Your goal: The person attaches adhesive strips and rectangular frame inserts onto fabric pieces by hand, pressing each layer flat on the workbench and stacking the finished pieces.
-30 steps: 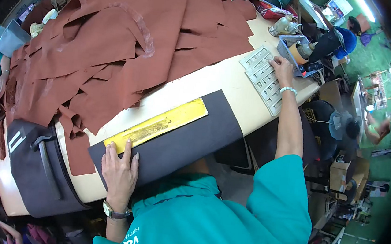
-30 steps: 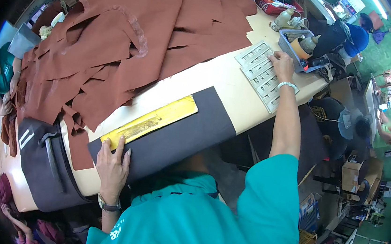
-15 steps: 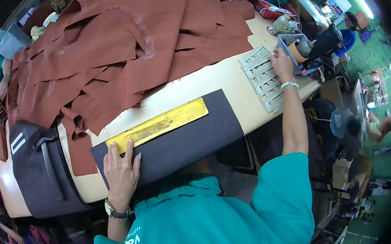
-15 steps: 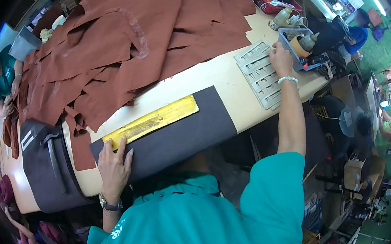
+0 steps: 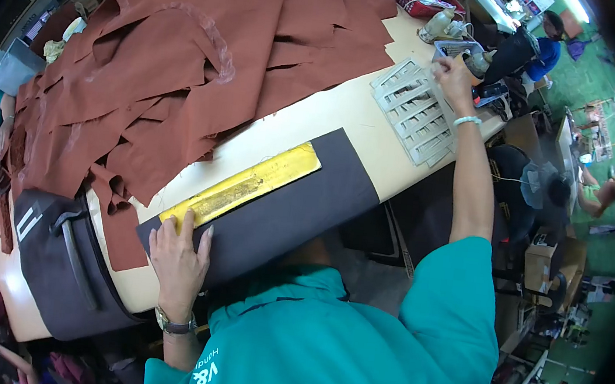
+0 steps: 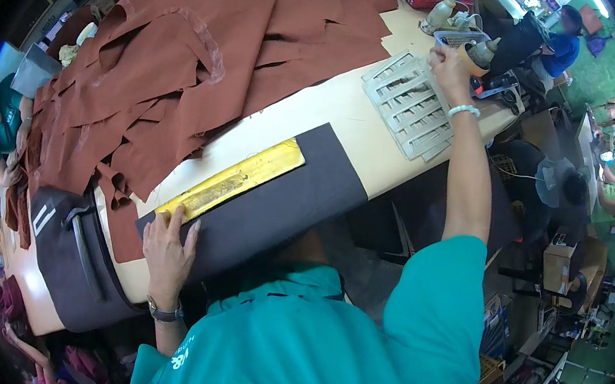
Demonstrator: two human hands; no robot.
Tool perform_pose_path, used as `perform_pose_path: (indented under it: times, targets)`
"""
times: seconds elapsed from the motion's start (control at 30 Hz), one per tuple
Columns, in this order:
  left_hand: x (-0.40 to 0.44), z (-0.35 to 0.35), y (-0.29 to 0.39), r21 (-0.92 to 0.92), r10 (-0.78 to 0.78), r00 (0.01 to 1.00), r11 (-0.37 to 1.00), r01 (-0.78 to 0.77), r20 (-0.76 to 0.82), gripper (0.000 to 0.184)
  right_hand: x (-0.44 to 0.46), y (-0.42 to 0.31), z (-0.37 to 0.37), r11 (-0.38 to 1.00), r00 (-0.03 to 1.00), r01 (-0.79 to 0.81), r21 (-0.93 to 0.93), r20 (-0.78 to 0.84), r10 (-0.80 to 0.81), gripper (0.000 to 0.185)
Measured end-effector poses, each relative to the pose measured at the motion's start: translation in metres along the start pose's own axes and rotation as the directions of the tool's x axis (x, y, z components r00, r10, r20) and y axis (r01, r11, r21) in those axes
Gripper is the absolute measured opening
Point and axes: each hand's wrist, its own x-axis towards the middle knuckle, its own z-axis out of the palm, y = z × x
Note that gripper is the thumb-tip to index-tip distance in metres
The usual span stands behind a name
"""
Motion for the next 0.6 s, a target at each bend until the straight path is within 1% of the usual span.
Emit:
perform_pose_path:
  times: [0.07, 0.1, 0.13, 0.2, 0.23, 0.27, 0.3, 0.33, 0.37, 0.4, 0.43, 0.47, 0.53, 0.57, 0.6]
  targets:
    - [0.005, -0.004, -0.002, -0.061, -0.031, 0.999, 0.998, 0.032, 0.007, 0.043, 0.008, -0.015, -0.026, 0.990, 0.999, 0.047, 0.135, 0.002, -0.047, 0.029]
    - [0.011, -0.006, -0.002, -0.152, -0.035, 0.999, 0.988, 0.034, -0.004, 0.044, 0.013, -0.019, -0.035, 0.958, 0.999, 0.053, 0.281, -0.004, -0.054, 0.028]
    - [0.017, -0.007, 0.000, -0.194, -0.018, 0.997, 0.981, 0.003, -0.077, 0.045, 0.017, -0.024, -0.046, 0.906, 0.998, 0.057, 0.420, -0.011, -0.058, 0.028]
    - [0.028, -0.008, 0.012, -0.271, 0.004, 0.975, 0.960, -0.066, -0.224, 0.045, 0.011, -0.060, -0.079, 0.801, 0.987, 0.048, 0.596, 0.096, -0.131, 0.024]
    - [0.034, -0.009, 0.019, -0.424, -0.007, 0.985, 0.903, -0.068, -0.173, 0.049, 0.007, -0.075, -0.088, 0.700, 0.973, 0.065, 0.711, 0.109, -0.201, 0.026]
    - [0.041, -0.008, 0.026, -0.595, 0.007, 0.993, 0.800, -0.078, -0.120, 0.052, 0.006, -0.085, -0.094, 0.581, 0.956, 0.072, 0.811, 0.111, -0.273, 0.029]
    - [0.049, -0.006, 0.034, -0.743, 0.028, 0.997, 0.665, -0.073, -0.073, 0.054, 0.009, -0.086, -0.098, 0.556, 0.946, 0.114, 0.823, 0.081, -0.313, 0.029]
    - [0.055, -0.001, 0.044, -0.863, 0.021, 1.000, 0.505, 0.006, 0.019, 0.062, 0.002, -0.104, -0.102, 0.484, 0.956, 0.059, 0.873, 0.090, -0.279, 0.033]
    - [0.061, 0.005, 0.054, -0.941, 0.030, 0.994, 0.325, 0.092, 0.107, 0.070, -0.009, -0.126, -0.105, 0.403, 0.963, 0.005, 0.915, 0.104, -0.248, 0.036]
    - [0.067, 0.007, 0.063, -0.969, 0.012, 0.995, 0.230, 0.094, 0.099, 0.075, -0.020, -0.142, -0.108, 0.316, 0.968, -0.047, 0.947, 0.121, -0.218, 0.040]
    - [0.073, 0.009, 0.069, -0.987, -0.008, 0.996, 0.135, 0.093, 0.092, 0.080, -0.025, -0.149, -0.106, 0.207, 0.922, -0.068, 0.976, 0.140, -0.361, 0.034]
    - [0.078, 0.009, 0.070, -0.996, -0.032, 0.996, 0.038, 0.086, 0.085, 0.085, -0.030, -0.157, -0.104, 0.105, 0.854, -0.120, 0.987, 0.156, -0.496, 0.029]
    - [0.086, 0.002, 0.060, -0.986, 0.023, 0.997, -0.146, 0.076, 0.074, 0.091, -0.038, -0.179, -0.086, 0.197, 0.857, -0.135, 0.971, 0.214, -0.469, 0.028]
    - [0.089, -0.003, 0.055, -0.969, 0.047, 0.997, -0.236, 0.071, 0.062, 0.094, -0.048, -0.196, -0.075, 0.197, 0.868, -0.124, 0.972, 0.203, -0.454, 0.025]
    - [0.090, -0.012, 0.049, -0.964, 0.112, 0.994, -0.264, 0.026, -0.004, 0.093, -0.061, -0.215, -0.061, 0.197, 0.877, -0.115, 0.974, 0.192, -0.439, 0.022]
